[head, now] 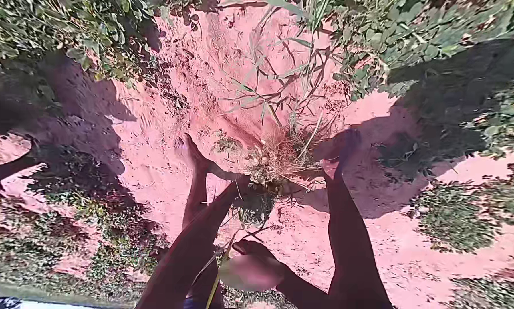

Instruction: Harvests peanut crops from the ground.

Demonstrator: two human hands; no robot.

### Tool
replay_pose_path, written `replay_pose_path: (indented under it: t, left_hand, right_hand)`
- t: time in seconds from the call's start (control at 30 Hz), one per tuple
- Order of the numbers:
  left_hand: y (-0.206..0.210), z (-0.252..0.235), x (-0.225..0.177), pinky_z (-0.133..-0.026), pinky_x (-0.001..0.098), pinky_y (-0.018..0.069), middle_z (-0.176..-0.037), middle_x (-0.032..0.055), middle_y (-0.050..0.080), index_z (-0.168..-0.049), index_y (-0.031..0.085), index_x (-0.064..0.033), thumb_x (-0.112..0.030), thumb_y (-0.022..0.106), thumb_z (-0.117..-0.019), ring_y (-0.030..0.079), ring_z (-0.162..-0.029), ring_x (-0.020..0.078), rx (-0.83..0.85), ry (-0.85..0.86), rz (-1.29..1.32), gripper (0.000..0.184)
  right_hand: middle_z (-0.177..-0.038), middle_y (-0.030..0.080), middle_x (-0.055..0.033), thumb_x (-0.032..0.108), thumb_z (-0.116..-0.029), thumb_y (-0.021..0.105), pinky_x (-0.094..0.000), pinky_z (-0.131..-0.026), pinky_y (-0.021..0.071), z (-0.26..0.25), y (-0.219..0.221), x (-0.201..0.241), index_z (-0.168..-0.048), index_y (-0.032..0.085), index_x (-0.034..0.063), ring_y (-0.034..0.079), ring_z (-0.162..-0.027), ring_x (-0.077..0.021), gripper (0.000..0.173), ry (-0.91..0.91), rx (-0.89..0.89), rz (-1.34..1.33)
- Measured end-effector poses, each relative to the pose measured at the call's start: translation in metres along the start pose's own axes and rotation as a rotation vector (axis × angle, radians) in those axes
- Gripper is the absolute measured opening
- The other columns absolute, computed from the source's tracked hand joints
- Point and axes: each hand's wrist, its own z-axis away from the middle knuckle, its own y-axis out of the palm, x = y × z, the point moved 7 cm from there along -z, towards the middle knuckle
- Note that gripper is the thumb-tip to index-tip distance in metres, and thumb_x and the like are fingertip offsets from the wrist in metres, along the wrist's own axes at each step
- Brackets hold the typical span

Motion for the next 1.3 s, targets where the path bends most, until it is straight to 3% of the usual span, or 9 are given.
replay_pose_path:
  t: [0.17,0.3,0.4,0.47,0.57,0.83,1.03,1.17,1.3]
  left_hand:
    - [0.105,-0.020,-0.021,-0.107,0.0635,0.0419,-0.135,0.0271,0.061,-0.137,0.058,0.0016,-0.017,0.062,-0.0996,0.057,-0.129,0.0435,0.217,0.069,-0.336,0.042]
    - [0.004,-0.049,-0.024,-0.108,0.0711,0.0303,-0.146,0.0159,0.055,-0.142,0.059,-0.0173,-0.020,0.077,-0.0836,0.049,-0.135,0.0404,-0.306,-0.002,-0.618,0.062]
    - [-0.088,-0.068,-0.006,-0.112,0.0795,0.0200,-0.160,0.0195,0.039,-0.146,0.054,-0.0102,-0.024,0.077,-0.0875,0.042,-0.143,0.0439,-0.586,-0.131,-0.549,0.064]
    - [-0.120,-0.084,0.020,-0.107,0.0731,0.0361,-0.161,0.0277,0.033,-0.145,0.049,0.0023,-0.020,0.088,-0.0774,0.043,-0.141,0.0471,-0.587,-0.208,-0.412,0.081]
    - [-0.126,-0.110,0.048,-0.116,0.0590,0.0364,-0.155,0.0365,0.034,-0.142,0.047,0.0123,-0.004,0.081,-0.0808,0.040,-0.143,0.0474,-0.563,-0.077,-0.136,0.072]
    - [-0.101,-0.116,0.059,-0.103,0.0668,0.0447,-0.130,0.0318,0.062,-0.133,0.059,0.0040,-0.017,0.073,-0.0915,0.059,-0.124,0.0478,-0.543,-0.151,-0.048,0.049]
    - [0.087,-0.039,0.044,-0.110,0.0638,0.0395,-0.139,0.0291,0.058,-0.139,0.056,0.0034,-0.007,0.068,-0.0943,0.053,-0.133,0.0459,0.060,0.037,-0.237,0.048]
    - [0.086,0.015,0.106,-0.117,0.0498,0.0371,-0.142,0.0293,0.056,-0.140,0.053,0.0094,-0.012,0.065,-0.0992,0.051,-0.137,0.0372,-0.243,-0.151,0.153,0.048]
    - [0.046,0.060,0.150,-0.090,0.0218,0.0536,-0.119,0.0208,0.058,-0.135,0.036,0.0208,-0.006,0.031,-0.1080,0.060,-0.107,0.0106,-0.718,0.424,0.993,0.038]
  right_hand:
    - [-0.123,0.066,-0.0240,0.038,-0.1006,0.059,-0.0627,-0.097,0.0476,-0.009,0.018,-0.021,-0.131,0.063,0.0027,0.062,-0.119,-0.0412,0.046,0.012,0.082,0.134]
    - [-0.128,0.065,-0.0211,0.034,-0.1009,0.060,-0.0618,-0.096,0.0499,-0.002,0.031,-0.016,-0.136,0.062,0.0086,0.063,-0.118,-0.0396,0.043,-0.022,0.168,0.073]
    - [-0.126,0.066,-0.0203,0.036,-0.1011,0.060,-0.0609,-0.095,0.0508,-0.005,0.023,-0.013,-0.136,0.062,0.0091,0.064,-0.117,-0.0385,0.044,-0.051,0.135,0.076]
    - [-0.128,0.065,-0.0196,0.036,-0.1014,0.059,-0.0604,-0.094,0.0509,-0.003,0.019,-0.013,-0.137,0.061,0.0093,0.063,-0.117,-0.0386,0.045,-0.035,0.103,0.079]
    - [-0.128,0.065,-0.0189,0.035,-0.1021,0.058,-0.0578,-0.097,0.0503,-0.001,0.003,-0.012,-0.136,0.061,0.0093,0.063,-0.119,-0.0370,0.043,-0.018,0.030,0.048]
    - [-0.131,0.064,-0.0180,0.033,-0.1025,0.056,-0.0541,-0.101,0.0494,-0.005,-0.004,-0.018,-0.137,0.061,0.0088,0.063,-0.122,-0.0339,0.042,-0.005,-0.053,-0.003]
    - [-0.131,0.064,-0.0217,0.033,-0.1023,0.058,-0.0578,-0.103,0.0474,-0.016,0.010,-0.027,-0.137,0.060,0.0061,0.061,-0.124,-0.0375,0.044,0.028,0.024,0.076]
    - [-0.132,0.065,-0.0233,0.024,-0.1013,0.064,-0.0582,-0.106,0.0461,0.021,-0.005,-0.029,-0.139,0.059,0.0025,0.062,-0.124,-0.0376,0.044,-0.067,0.142,0.008]
    - [-0.108,0.071,-0.0024,0.021,-0.1014,0.059,-0.0297,-0.086,0.0587,0.080,-0.122,-0.051,-0.119,0.064,0.0019,0.069,-0.094,-0.0096,0.026,-0.277,-0.223,-0.574]
